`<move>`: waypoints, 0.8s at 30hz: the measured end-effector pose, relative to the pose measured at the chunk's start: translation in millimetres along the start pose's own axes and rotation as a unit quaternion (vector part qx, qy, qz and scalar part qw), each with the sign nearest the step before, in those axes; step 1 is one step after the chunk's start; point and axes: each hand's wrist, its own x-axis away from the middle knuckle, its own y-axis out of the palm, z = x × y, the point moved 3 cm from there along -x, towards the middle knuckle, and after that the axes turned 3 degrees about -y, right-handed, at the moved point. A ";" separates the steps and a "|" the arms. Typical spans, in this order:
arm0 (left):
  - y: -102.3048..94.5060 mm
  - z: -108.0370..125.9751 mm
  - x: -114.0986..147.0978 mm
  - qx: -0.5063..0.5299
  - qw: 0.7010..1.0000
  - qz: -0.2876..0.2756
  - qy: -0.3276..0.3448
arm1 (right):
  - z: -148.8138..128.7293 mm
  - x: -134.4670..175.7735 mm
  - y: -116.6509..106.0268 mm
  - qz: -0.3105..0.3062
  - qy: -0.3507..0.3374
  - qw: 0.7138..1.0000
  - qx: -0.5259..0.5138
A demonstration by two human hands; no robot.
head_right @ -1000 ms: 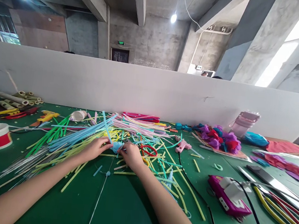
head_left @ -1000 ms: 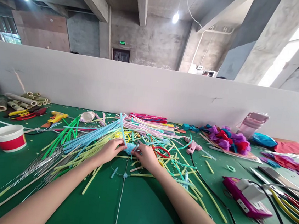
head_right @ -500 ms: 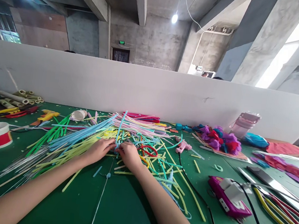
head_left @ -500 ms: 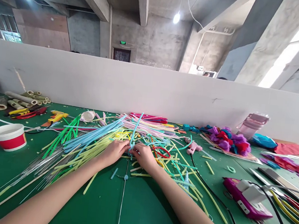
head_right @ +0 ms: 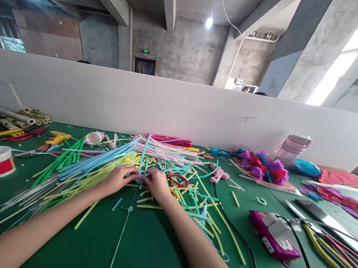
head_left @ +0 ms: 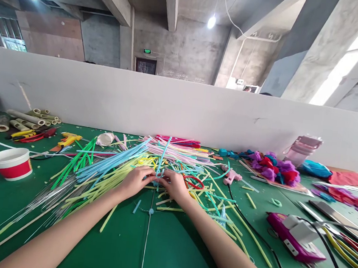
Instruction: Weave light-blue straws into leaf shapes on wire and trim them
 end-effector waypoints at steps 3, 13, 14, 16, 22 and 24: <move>0.1 -1.0 -0.5 0.057 0.998 0.013 -0.037 | -3.5 1.3 -0.6 0.024 -0.047 0.998 0.032; -0.8 -1.1 -1.4 0.134 0.988 0.016 -0.078 | -16.5 2.3 7.6 -0.025 -0.056 0.996 0.058; -0.7 -0.7 -1.3 0.135 0.988 0.014 -0.075 | -17.9 2.9 8.0 -0.029 -0.050 0.997 0.057; 0.4 -1.2 -0.9 0.130 0.989 0.012 -0.072 | -21.6 4.2 7.9 -0.036 -0.041 0.997 0.048; 2.0 -11.0 0.1 0.129 0.983 0.066 -0.115 | -26.0 3.4 2.4 -0.028 -0.007 0.999 -0.014; 1.7 -9.5 -0.4 0.124 0.985 0.058 -0.107 | -22.8 1.4 0.5 -0.024 0.026 0.998 -0.042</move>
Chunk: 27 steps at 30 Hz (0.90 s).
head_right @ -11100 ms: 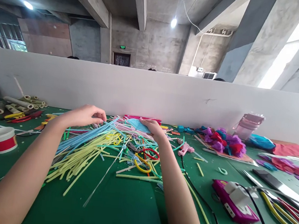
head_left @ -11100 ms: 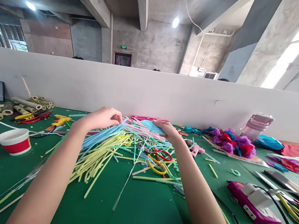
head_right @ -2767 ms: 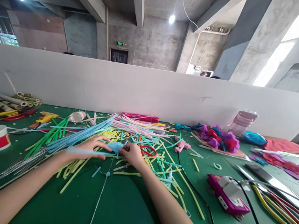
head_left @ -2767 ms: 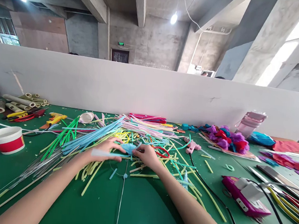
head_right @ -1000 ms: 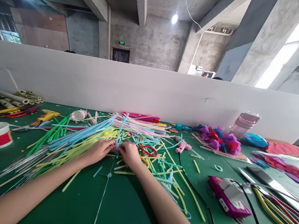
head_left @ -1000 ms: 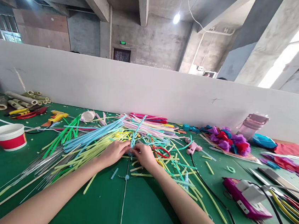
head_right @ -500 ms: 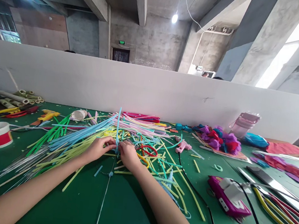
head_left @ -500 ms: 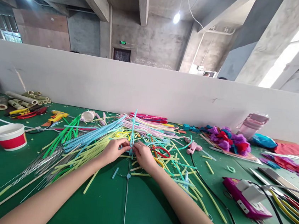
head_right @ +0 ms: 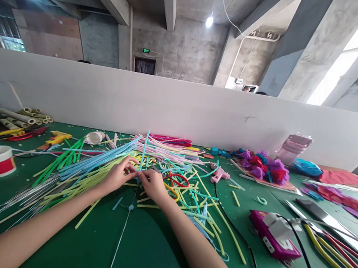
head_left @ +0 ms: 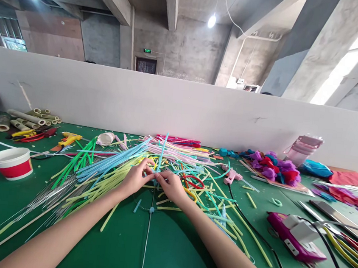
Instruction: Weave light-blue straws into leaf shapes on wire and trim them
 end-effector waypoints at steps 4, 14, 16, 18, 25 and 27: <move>-1.2 9.5 0.4 -0.025 0.999 -0.022 0.039 | 4.9 -2.8 -3.5 0.019 0.047 0.997 -0.056; -18.2 19.9 -1.4 -0.046 0.998 -0.002 0.045 | 21.6 -5.8 -17.7 0.167 0.085 0.980 -0.062; -21.2 19.9 -1.4 -0.026 0.999 0.007 0.031 | 24.2 -5.3 -20.2 0.197 0.087 0.974 -0.063; -21.9 19.9 -0.7 0.009 1.000 0.009 0.022 | 26.2 -4.9 -20.8 0.209 0.093 0.971 -0.077; -15.0 20.7 3.3 0.055 0.998 -0.018 0.009 | 19.7 -6.5 -27.3 0.167 0.054 0.978 -0.110; -14.0 19.6 4.2 0.041 0.999 -0.023 0.014 | 15.9 -6.5 -29.9 0.133 0.024 0.985 -0.109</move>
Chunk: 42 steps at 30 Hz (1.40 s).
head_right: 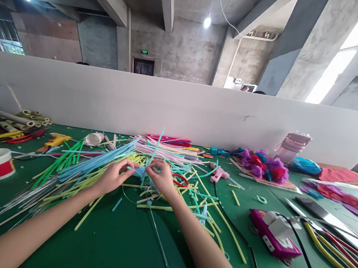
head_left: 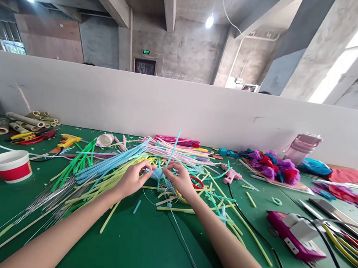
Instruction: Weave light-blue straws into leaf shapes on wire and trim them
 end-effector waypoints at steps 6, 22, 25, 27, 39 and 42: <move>2.7 -4.4 1.2 -0.013 1.000 -0.024 0.013 | -2.8 7.4 2.4 -0.091 -0.054 0.991 0.083; 7.9 -2.2 6.0 -0.064 0.996 -0.043 0.033 | 10.9 12.0 14.3 -0.098 -0.055 0.986 0.126; 8.7 -0.1 7.2 -0.066 0.996 -0.046 0.039 | 14.4 11.0 14.4 -0.090 -0.026 0.988 0.125; 8.8 1.3 7.4 -0.066 0.996 -0.045 0.040 | 16.8 10.2 14.4 -0.083 -0.013 0.989 0.124; 1.3 9.1 8.0 -0.065 0.995 -0.057 0.046 | 17.9 1.0 -3.9 -0.057 0.064 0.995 0.053; -2.2 12.4 8.1 -0.056 0.996 -0.055 0.046 | 9.8 -2.6 -8.3 -0.096 0.049 0.994 0.001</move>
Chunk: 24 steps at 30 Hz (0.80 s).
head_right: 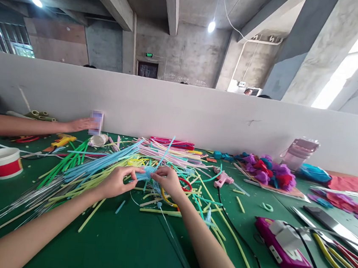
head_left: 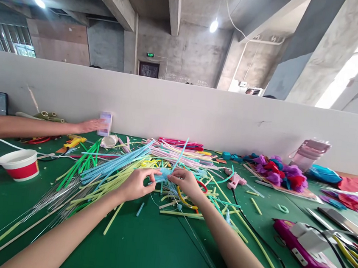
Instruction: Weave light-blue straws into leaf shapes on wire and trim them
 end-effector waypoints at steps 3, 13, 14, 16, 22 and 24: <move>-3.4 3.6 0.0 0.008 1.000 0.001 0.006 | -6.2 -0.3 -3.3 -0.022 -0.007 0.999 -0.047; -4.4 0.1 -1.2 -0.092 0.994 0.058 0.016 | -2.7 1.3 -12.0 0.039 0.031 0.995 -0.082; -3.8 -1.7 -1.7 -0.094 0.994 0.060 0.013 | -2.5 1.3 -12.6 0.045 0.027 0.996 -0.077; -2.9 -3.8 -2.6 -0.090 0.994 0.062 0.008 | -2.4 1.3 -13.2 0.052 0.017 0.996 -0.068; -2.2 -0.1 -2.4 -0.052 0.997 0.061 0.001 | 0.6 1.2 -14.1 0.069 0.026 0.996 -0.043; -1.4 0.9 -1.9 -0.041 0.998 0.047 -0.003 | 0.2 1.3 -15.0 0.077 0.028 0.996 -0.038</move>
